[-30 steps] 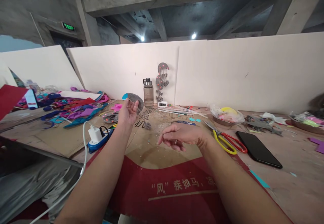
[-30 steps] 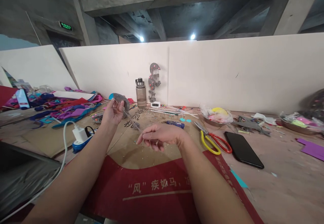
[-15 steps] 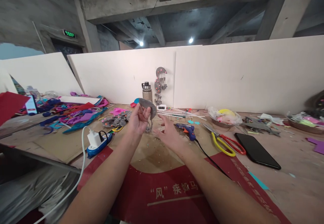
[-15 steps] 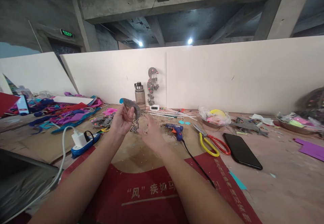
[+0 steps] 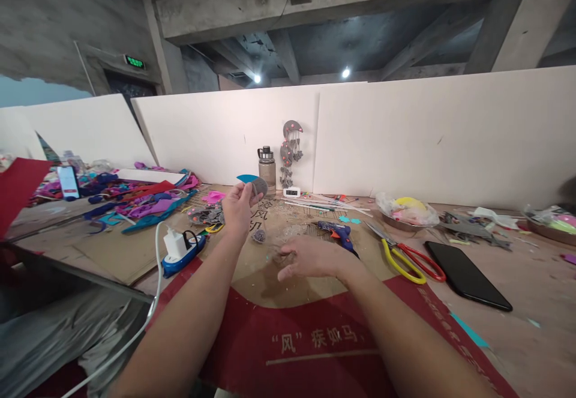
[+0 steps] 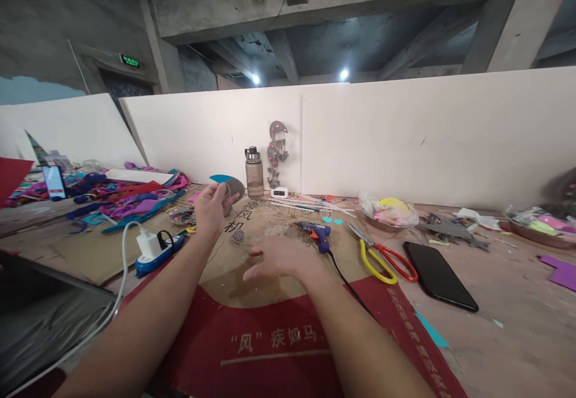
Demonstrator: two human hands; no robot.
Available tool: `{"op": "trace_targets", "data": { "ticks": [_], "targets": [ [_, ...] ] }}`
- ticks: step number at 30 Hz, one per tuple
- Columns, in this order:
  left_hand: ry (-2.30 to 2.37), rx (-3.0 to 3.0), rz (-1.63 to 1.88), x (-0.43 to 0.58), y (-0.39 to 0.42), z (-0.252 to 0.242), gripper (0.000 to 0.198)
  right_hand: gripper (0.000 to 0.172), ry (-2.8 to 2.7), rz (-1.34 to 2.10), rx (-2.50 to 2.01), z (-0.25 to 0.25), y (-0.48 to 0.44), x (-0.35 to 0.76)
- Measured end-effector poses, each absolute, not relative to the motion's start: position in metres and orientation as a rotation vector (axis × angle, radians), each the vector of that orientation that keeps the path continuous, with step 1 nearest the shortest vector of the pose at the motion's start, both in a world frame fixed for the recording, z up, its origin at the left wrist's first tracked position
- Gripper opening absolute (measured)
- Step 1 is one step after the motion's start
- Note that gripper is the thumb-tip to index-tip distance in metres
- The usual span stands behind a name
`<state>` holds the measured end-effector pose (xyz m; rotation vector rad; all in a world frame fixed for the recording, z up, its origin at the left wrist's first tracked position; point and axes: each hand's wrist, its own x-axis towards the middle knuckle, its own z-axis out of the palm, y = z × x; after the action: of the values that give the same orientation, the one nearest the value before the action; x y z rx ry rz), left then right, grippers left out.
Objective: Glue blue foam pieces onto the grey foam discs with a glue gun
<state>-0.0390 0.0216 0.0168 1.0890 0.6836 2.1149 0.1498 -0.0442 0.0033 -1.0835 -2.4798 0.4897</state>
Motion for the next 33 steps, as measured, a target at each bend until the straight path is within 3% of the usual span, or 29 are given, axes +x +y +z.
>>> {"op": "trace_targets", "data": {
  "ticks": [2, 6, 8, 10, 11, 13, 15, 18, 19, 22, 26, 28, 31, 33],
  "targets": [
    [0.797, 1.266, 2.074, -0.031, 0.022, 0.010, 0.026, 0.022, -2.322, 0.428, -1.288, 0.008, -0.038, 0.155],
    [1.085, 1.652, 1.975, -0.014, 0.012, 0.001, 0.023, 0.018, -1.874, 0.149, -1.307, 0.008, -0.029, 0.152],
    [1.228, 1.854, 1.910, -0.010, 0.005, 0.001, 0.022, 0.020, -1.880, 0.085, -1.355, 0.007, -0.029, 0.149],
    [1.333, 1.996, 1.862, -0.009, -0.001, 0.003, 0.021, 0.009, -2.012, 0.155, -1.487, 0.005, -0.029, 0.150],
    [1.371, 2.029, 1.849, -0.009, -0.003, 0.004, 0.021, 0.012, -2.086, 0.221, -1.540, 0.005, -0.030, 0.150],
    [1.405, 2.019, 1.850, -0.011, -0.003, 0.005, 0.020, 0.034, -2.149, 0.317, -1.571, 0.006, -0.031, 0.152],
    [1.389, 1.955, 1.857, -0.011, 0.000, 0.005, 0.021, 0.040, -2.081, 0.282, -1.529, 0.009, -0.031, 0.152],
    [1.245, 1.773, 1.799, -0.009, 0.006, 0.001, 0.023, 0.011, -1.953, 0.206, -1.465, 0.012, -0.032, 0.150],
    [1.176, 1.678, 1.756, -0.007, 0.007, 0.000, 0.024, 0.008, -1.914, 0.212, -1.459, 0.012, -0.032, 0.150],
    [0.997, 1.414, 1.632, 0.001, 0.006, -0.001, 0.027, 0.047, -1.740, 0.267, -1.401, 0.009, -0.028, 0.149],
    [0.954, 1.409, 1.570, 0.009, -0.002, 0.001, 0.030, 0.055, -1.549, 0.491, -1.185, 0.001, -0.018, 0.149],
    [0.957, 1.442, 1.533, 0.012, -0.006, 0.001, 0.032, 0.049, -1.523, 0.637, -1.081, -0.003, -0.014, 0.149],
    [0.913, 1.365, 1.447, 0.015, -0.009, 0.000, 0.033, 0.021, -1.534, 0.689, -0.996, -0.007, -0.011, 0.150],
    [0.864, 1.262, 1.396, 0.015, -0.009, -0.001, 0.034, 0.013, -1.544, 0.678, -0.990, -0.008, -0.010, 0.153]
  ]
}}
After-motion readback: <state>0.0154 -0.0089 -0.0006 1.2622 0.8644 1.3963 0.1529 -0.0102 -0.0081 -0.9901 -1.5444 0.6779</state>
